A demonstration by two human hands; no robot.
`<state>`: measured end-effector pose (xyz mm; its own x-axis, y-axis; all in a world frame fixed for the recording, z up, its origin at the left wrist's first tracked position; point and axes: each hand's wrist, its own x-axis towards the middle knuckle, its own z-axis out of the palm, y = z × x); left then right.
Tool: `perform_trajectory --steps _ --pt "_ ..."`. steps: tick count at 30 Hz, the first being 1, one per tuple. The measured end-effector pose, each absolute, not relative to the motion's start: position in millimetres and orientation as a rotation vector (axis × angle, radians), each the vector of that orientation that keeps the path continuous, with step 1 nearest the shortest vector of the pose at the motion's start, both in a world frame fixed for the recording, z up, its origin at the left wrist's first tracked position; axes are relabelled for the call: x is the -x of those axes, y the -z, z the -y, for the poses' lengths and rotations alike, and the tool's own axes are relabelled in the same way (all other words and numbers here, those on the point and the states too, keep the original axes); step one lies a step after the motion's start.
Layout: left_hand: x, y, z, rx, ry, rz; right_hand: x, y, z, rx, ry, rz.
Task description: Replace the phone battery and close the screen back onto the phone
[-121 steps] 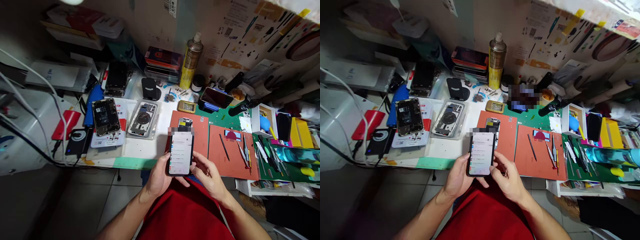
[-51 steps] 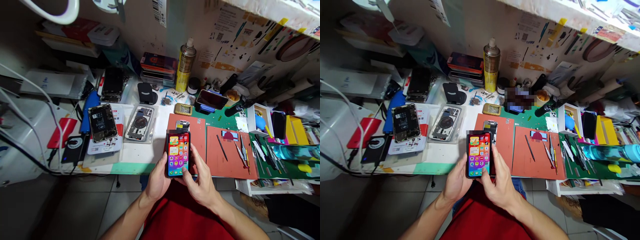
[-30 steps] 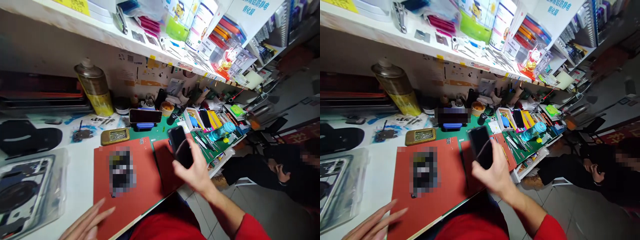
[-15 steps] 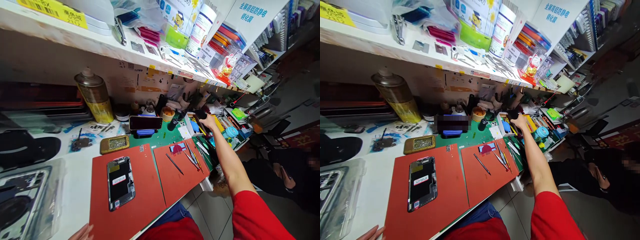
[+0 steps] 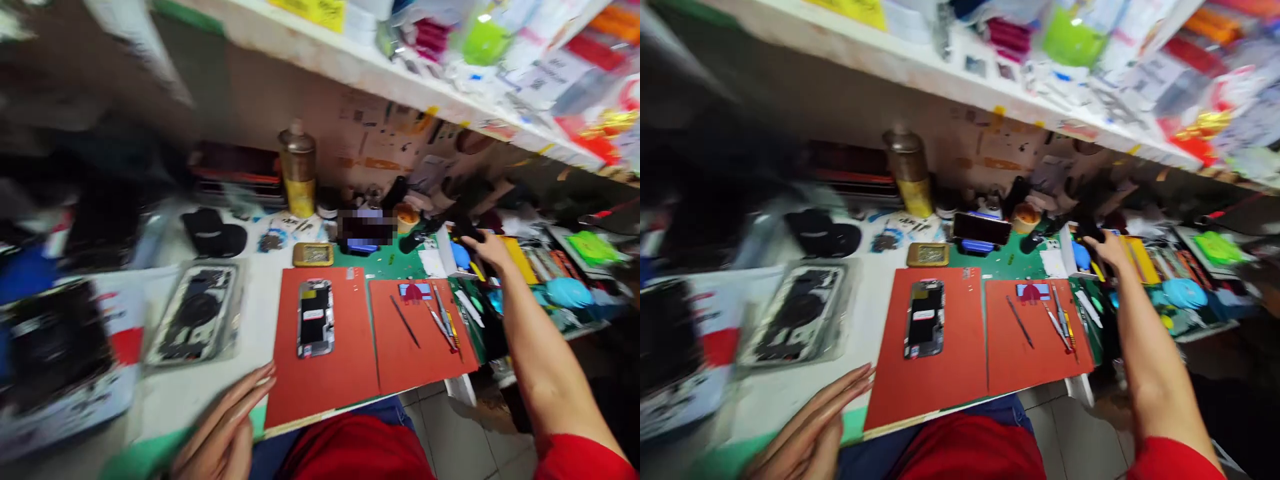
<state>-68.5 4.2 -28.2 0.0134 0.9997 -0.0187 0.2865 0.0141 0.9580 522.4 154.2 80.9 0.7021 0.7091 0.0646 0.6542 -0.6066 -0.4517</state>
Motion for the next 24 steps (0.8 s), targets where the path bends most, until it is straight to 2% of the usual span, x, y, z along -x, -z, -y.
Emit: perform_trajectory --steps 4,6,10,12,14,18,24 --pt "52.6 6.9 -8.7 -1.430 -1.106 -1.565 -473.1 -92.0 -125.5 2.270 0.019 0.990" --pt "47.1 6.3 -11.6 -1.416 -1.108 -1.631 -427.8 -87.5 -98.1 2.151 -0.026 1.033" --pt "24.0 10.6 -20.2 -1.555 -1.048 -1.660 -311.1 -56.6 -47.9 1.938 -0.613 1.181" --pt "6.8 12.9 -24.4 -1.681 -1.025 -1.639 -261.5 -39.6 -38.6 1.676 -1.180 0.910" --pt "-9.0 15.8 -26.9 -1.807 -1.015 -1.612 -228.8 -28.2 -39.7 1.519 -1.458 0.653" --pt "-25.6 23.0 -26.6 -1.958 -0.936 -1.593 -205.8 -22.8 -51.7 1.416 -1.551 0.364" --pt "-28.2 29.9 -23.7 -1.923 -0.917 -1.669 -195.4 -25.8 -56.4 1.394 -1.572 0.245"
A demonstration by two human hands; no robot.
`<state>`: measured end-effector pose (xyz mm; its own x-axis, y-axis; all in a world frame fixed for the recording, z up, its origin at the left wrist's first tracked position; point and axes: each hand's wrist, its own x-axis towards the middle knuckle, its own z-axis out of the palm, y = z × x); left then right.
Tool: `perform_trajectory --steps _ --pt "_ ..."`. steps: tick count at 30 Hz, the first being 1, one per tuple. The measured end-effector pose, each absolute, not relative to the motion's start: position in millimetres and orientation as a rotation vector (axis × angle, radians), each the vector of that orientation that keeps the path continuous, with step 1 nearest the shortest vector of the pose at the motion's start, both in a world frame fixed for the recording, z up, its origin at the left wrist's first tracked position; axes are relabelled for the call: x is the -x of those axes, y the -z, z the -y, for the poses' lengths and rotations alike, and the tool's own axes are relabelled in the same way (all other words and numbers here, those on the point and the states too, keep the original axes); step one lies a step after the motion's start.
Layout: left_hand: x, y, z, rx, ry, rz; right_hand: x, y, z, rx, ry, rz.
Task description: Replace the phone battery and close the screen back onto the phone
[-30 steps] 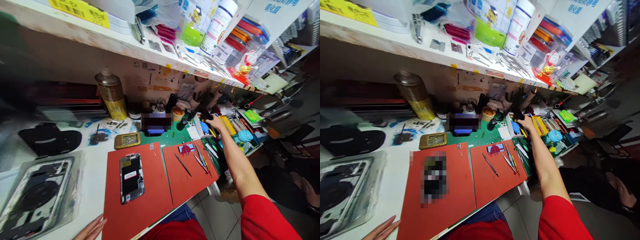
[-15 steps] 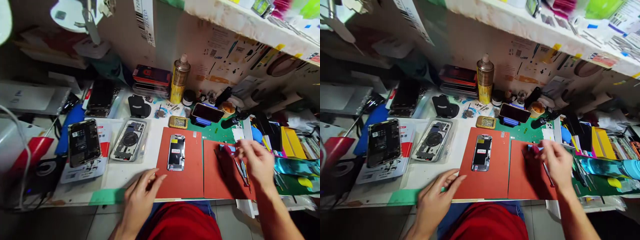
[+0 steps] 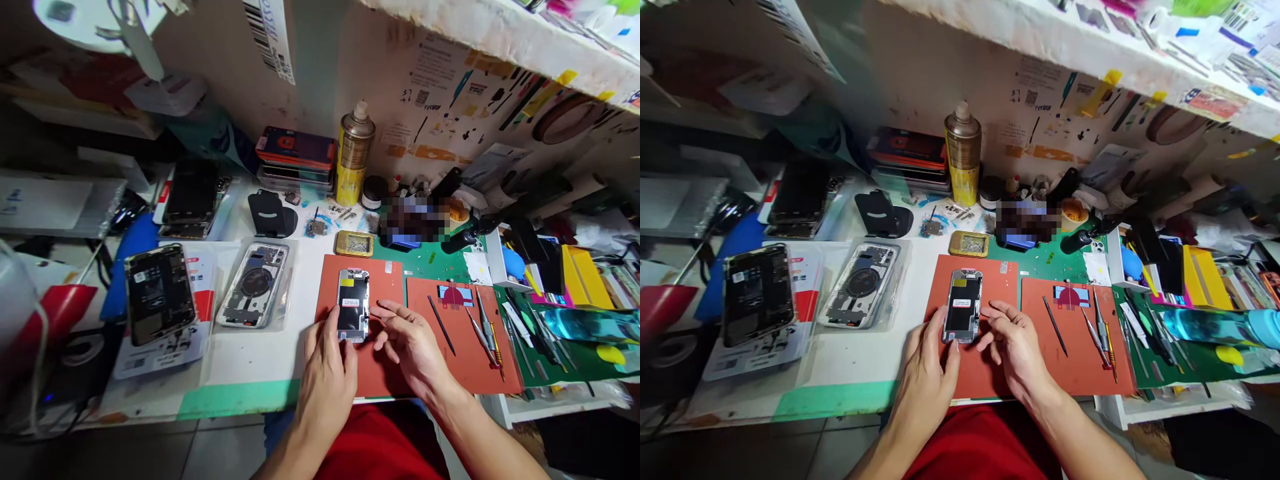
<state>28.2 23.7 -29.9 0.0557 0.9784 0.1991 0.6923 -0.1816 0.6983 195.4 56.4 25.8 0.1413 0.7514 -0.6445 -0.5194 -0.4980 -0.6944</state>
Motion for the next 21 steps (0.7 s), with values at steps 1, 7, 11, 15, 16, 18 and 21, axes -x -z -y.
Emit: perform_trajectory --steps 1,7,11,15,16,18,21 --pt "-28.3 30.3 -23.6 -1.905 -0.914 -1.674 -193.0 -25.8 -56.2 1.400 -1.567 0.238" --pt "-26.9 34.3 -22.8 -1.820 -0.918 -1.658 -180.2 -18.3 -55.9 1.421 -1.566 0.367" --pt "-21.9 34.8 -21.9 -1.715 -0.926 -1.605 -176.7 -4.3 -57.7 1.432 -1.562 0.468" --pt "-13.3 26.9 -27.5 -1.357 -0.953 -1.470 -178.2 5.3 -56.6 1.421 -1.551 0.506" --pt "-11.2 24.1 -31.0 -1.193 -0.994 -1.433 -179.2 5.5 -55.2 1.415 -1.553 0.507" --pt "-8.4 18.3 -39.9 -0.884 -1.091 -1.349 -181.1 2.7 -50.4 1.395 -1.573 0.515" --pt "-8.5 8.8 -53.8 -0.671 -1.156 -1.208 -181.9 -6.3 -39.3 1.350 -1.641 0.546"
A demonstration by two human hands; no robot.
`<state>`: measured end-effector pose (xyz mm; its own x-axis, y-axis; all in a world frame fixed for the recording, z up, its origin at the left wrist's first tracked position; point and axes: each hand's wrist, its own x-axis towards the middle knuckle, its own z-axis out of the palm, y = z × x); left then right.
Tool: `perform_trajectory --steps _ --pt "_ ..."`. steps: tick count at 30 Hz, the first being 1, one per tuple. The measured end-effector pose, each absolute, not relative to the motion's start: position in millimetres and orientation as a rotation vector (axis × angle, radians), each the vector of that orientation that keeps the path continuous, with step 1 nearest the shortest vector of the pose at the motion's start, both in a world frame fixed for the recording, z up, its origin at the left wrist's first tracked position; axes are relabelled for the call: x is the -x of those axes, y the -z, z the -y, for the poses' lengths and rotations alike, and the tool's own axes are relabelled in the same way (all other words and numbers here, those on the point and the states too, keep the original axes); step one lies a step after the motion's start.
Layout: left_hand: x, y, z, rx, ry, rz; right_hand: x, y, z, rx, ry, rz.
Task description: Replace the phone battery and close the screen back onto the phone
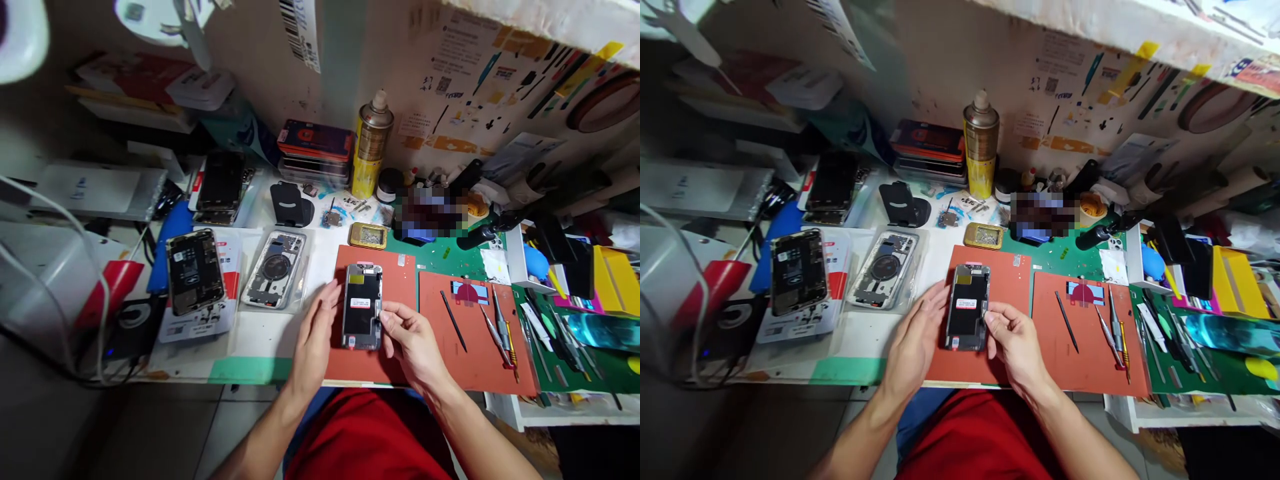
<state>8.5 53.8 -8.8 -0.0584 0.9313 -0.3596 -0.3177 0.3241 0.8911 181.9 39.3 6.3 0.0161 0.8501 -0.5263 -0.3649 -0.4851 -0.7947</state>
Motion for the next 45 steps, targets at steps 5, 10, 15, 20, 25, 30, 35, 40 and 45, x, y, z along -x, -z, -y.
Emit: perform_trajectory --steps 5,10,15,20,25,30,35,40,45 --pt "-13.3 -4.5 -59.3 -0.282 -0.963 -0.678 -177.6 -17.7 -17.9 1.290 -1.751 0.604" --pt "-10.2 -4.9 -47.1 -0.193 -0.887 -0.544 -184.9 -28.9 -18.6 1.424 -1.525 0.787" --pt "-4.1 -5.7 -37.5 -0.320 -0.815 -0.644 -201.5 -52.0 -58.0 1.354 -1.462 1.006" --pt "-2.9 -6.7 -33.4 -0.416 -0.727 -0.707 -213.5 -66.2 -92.7 1.212 -1.870 1.166" --pt "-5.8 -8.9 -31.7 -0.352 -0.799 -0.677 -209.3 -70.8 -85.0 1.309 -1.215 1.646" --pt "-13.6 -17.7 -30.8 -0.272 -0.923 -0.656 -191.5 -63.0 -61.6 1.117 -0.640 1.972" --pt "-18.2 -25.7 -30.4 -0.308 -0.925 -0.660 -182.8 -50.7 -56.3 1.134 -0.525 1.935" --pt "-20.2 -29.1 -29.6 -0.335 -0.945 -0.670 -183.1 -48.5 -58.8 1.096 -0.579 1.915" --pt "-21.7 -31.1 -31.3 -0.328 -0.944 -0.661 -186.9 -50.7 -63.6 1.062 -0.603 1.956"
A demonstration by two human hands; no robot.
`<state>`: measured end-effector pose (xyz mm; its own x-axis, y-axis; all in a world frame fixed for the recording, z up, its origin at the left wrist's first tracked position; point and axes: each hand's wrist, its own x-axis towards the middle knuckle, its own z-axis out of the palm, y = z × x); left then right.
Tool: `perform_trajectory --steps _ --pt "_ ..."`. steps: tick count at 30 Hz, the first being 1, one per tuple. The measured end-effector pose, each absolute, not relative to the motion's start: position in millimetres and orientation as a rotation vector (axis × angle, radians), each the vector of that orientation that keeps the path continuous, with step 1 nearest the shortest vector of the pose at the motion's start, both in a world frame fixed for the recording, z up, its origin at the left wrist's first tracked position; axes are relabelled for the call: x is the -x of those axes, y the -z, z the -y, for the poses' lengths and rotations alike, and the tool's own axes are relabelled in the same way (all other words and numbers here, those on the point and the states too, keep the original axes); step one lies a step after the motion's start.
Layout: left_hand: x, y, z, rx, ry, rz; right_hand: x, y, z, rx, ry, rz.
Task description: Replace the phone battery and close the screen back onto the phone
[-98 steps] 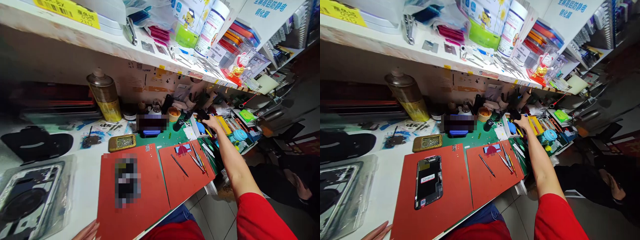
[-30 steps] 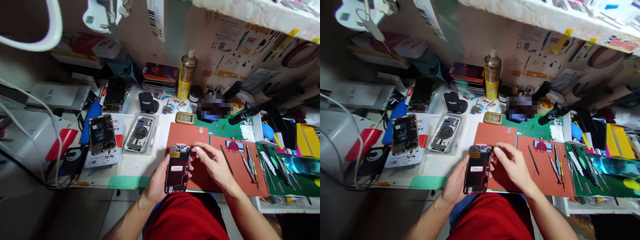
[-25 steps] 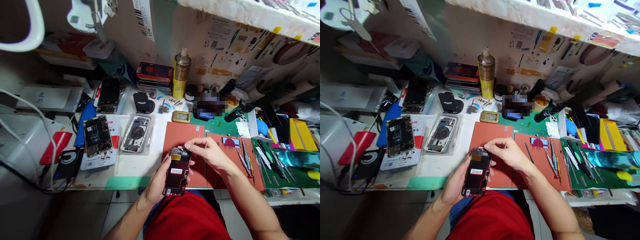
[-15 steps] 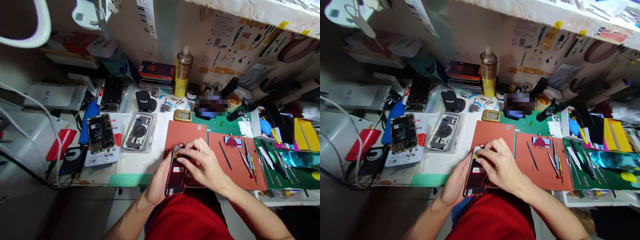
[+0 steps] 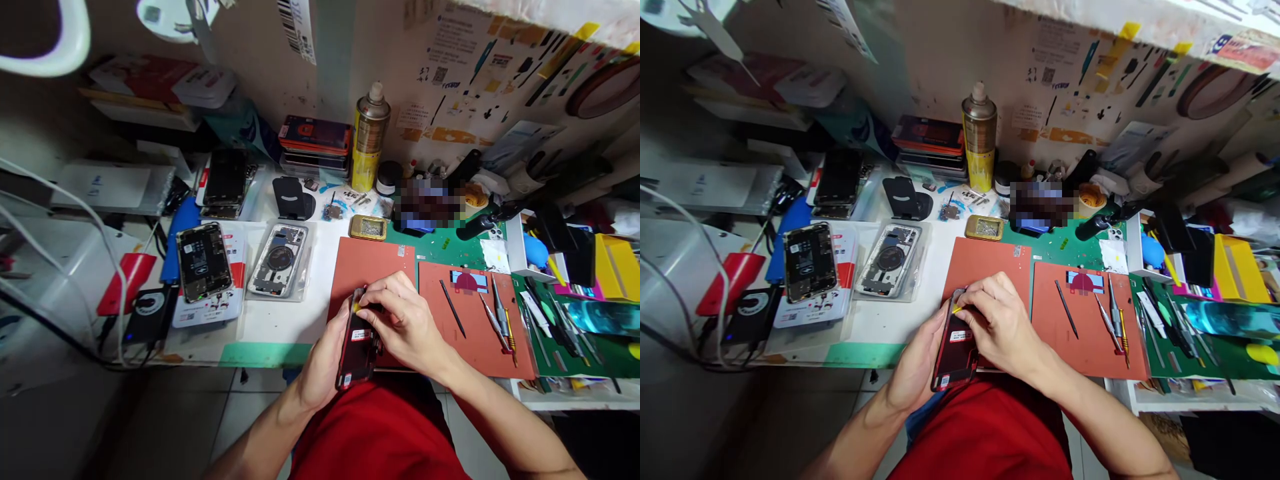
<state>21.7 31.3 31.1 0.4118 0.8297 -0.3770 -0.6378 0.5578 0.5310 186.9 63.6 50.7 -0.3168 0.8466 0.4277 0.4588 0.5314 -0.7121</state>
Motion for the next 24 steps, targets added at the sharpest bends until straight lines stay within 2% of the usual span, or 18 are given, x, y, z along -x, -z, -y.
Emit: perform_trajectory --steps 14,24 --pt "-15.6 -21.4 -31.5 -0.257 -0.901 -0.776 -199.7 -44.1 -63.3 0.868 -0.381 2.068" --pt "-16.8 -11.0 -27.8 -0.517 -0.994 -0.954 -193.3 -26.9 -31.0 0.963 -0.153 1.975"
